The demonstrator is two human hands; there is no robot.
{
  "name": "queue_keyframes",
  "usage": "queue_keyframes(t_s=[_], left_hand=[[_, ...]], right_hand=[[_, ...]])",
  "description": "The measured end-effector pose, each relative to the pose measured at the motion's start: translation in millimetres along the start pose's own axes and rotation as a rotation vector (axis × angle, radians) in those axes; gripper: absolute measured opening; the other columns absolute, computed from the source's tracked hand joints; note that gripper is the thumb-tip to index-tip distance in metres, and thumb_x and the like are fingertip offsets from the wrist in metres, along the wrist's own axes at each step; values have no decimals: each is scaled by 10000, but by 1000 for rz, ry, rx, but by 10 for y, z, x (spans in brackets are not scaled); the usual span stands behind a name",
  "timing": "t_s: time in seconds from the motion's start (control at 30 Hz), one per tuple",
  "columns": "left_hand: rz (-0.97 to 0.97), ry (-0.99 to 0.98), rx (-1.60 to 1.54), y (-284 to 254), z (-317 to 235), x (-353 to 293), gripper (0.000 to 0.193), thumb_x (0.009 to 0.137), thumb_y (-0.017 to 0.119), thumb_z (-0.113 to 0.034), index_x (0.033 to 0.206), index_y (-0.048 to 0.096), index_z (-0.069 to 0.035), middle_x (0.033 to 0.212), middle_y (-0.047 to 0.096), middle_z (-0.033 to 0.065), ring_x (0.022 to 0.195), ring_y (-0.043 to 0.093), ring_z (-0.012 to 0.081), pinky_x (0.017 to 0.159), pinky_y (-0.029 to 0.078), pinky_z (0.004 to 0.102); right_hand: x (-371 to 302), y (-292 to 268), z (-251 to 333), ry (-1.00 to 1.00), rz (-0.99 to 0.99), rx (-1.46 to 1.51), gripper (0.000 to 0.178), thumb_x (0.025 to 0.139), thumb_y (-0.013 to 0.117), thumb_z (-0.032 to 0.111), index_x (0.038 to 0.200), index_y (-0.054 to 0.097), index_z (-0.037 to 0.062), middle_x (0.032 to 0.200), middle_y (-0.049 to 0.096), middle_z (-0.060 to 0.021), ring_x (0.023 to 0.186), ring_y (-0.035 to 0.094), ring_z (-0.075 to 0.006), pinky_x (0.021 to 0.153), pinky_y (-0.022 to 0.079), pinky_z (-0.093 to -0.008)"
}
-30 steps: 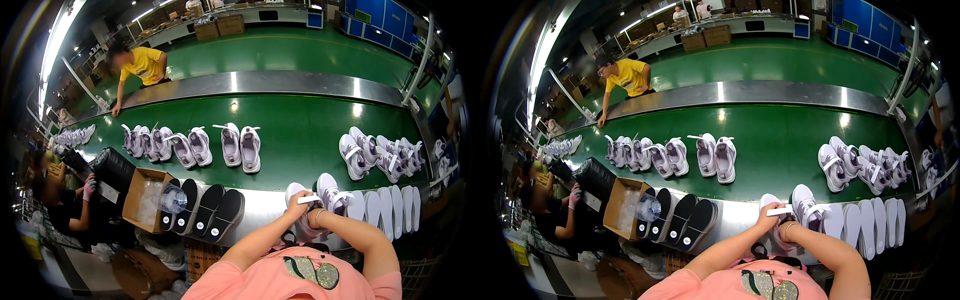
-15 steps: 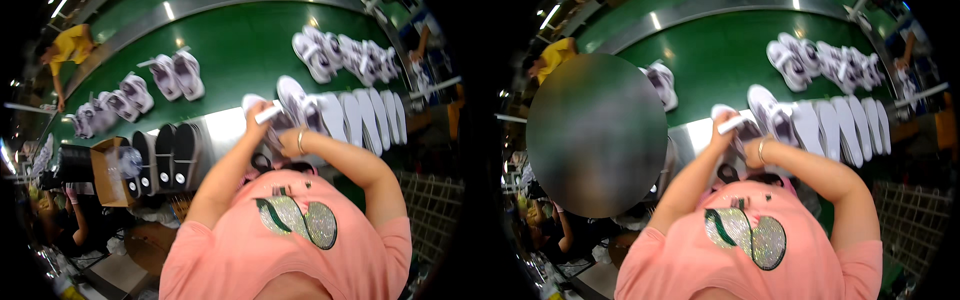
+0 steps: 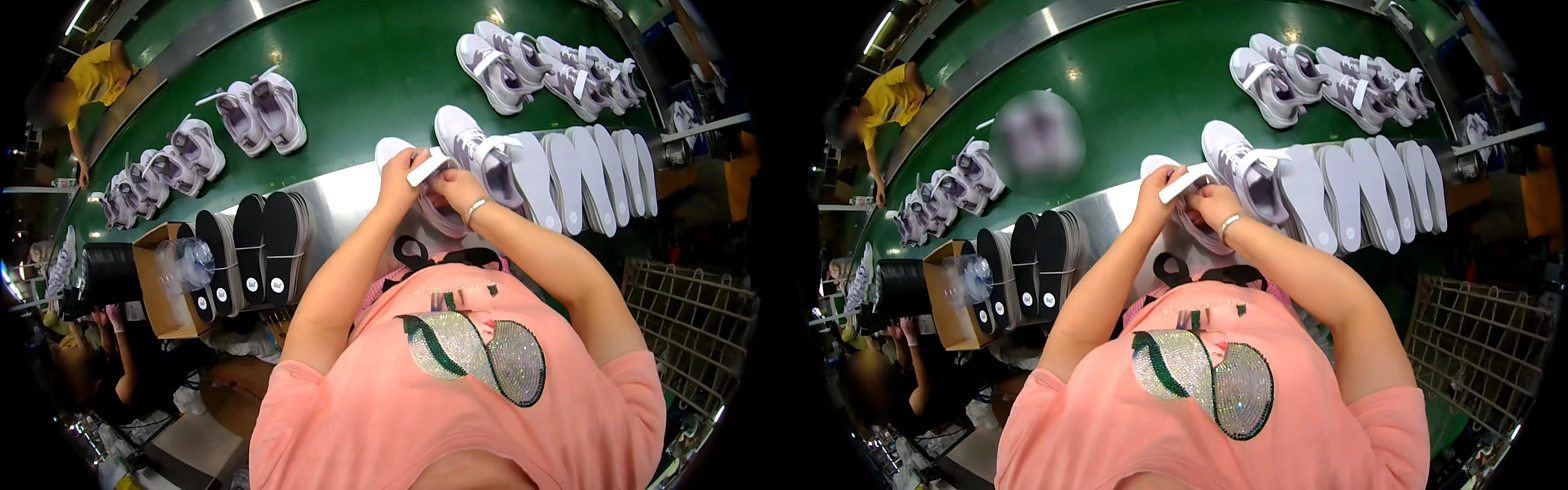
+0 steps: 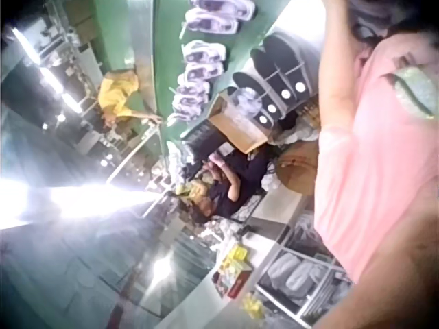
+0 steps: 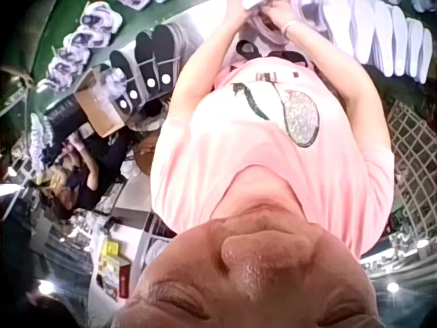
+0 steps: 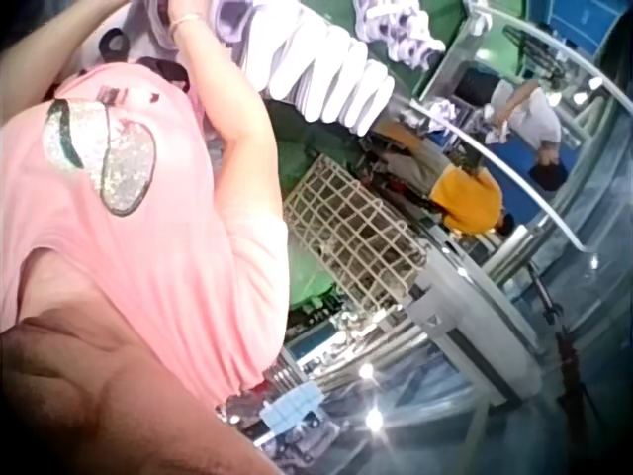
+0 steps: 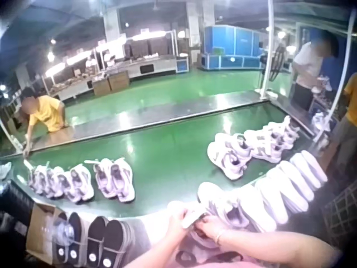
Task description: The person takes white insoles from a stack, places them into white shoes on a conveyor belt, and secures the velcro straps of each shoe.
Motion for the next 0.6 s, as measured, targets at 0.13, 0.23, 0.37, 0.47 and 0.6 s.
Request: queue_keyframes(t_s=[0.13, 0.23, 0.37, 0.47, 0.6], left_hand=[[-154, -93, -116, -257, 6, 75, 215, 822, 537, -219, 824, 592, -11, 659, 562, 41, 565, 486, 82, 489, 397, 226], [-196, 64, 79, -454, -104, 36, 231, 728, 569, -173, 910, 558, -30, 772, 594, 124, 754, 574, 244, 679, 442, 311], [-550, 678, 637, -514, -766, -520, 496, 662, 623, -184, 1094, 438, -24, 1192, 377, 193, 1099, 341, 360, 925, 233, 437], [-242, 605, 464, -431, -852, -776, 514, 711, 639, -265, 1106, 439, -4, 1093, 462, 169, 1015, 436, 300, 861, 333, 372], [123, 262, 104, -368, -753, -757, 162, 797, 543, -116, 926, 557, -19, 784, 588, 82, 723, 564, 162, 682, 446, 269]], right_hand=[[-135, -84, 38, -152, 351, 246, 205, 809, 541, 220, 806, 580, 19, 784, 609, -83, 769, 568, -143, 754, 413, -263], [-312, -115, 27, -197, 238, 236, 167, 807, 540, 162, 815, 589, 3, 769, 607, -87, 725, 568, -153, 713, 442, -275], [-522, -123, 209, -389, 15, -99, 182, 814, 520, 140, 788, 595, -23, 718, 610, -69, 693, 574, -126, 651, 450, -245], [-669, -58, 360, -559, 56, -274, 165, 805, 545, 131, 824, 598, -24, 745, 613, -69, 708, 570, -123, 645, 446, -241], [-749, -47, 407, -663, 77, -377, 167, 781, 572, 147, 854, 602, 0, 782, 612, -99, 714, 581, -176, 655, 446, -272]])
Point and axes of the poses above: each hand's wrist, its own x-axis towards the middle knuckle, its own y-axis out of the palm, z = x × y, the point moved 2 cm from there along x, towards the middle knuckle
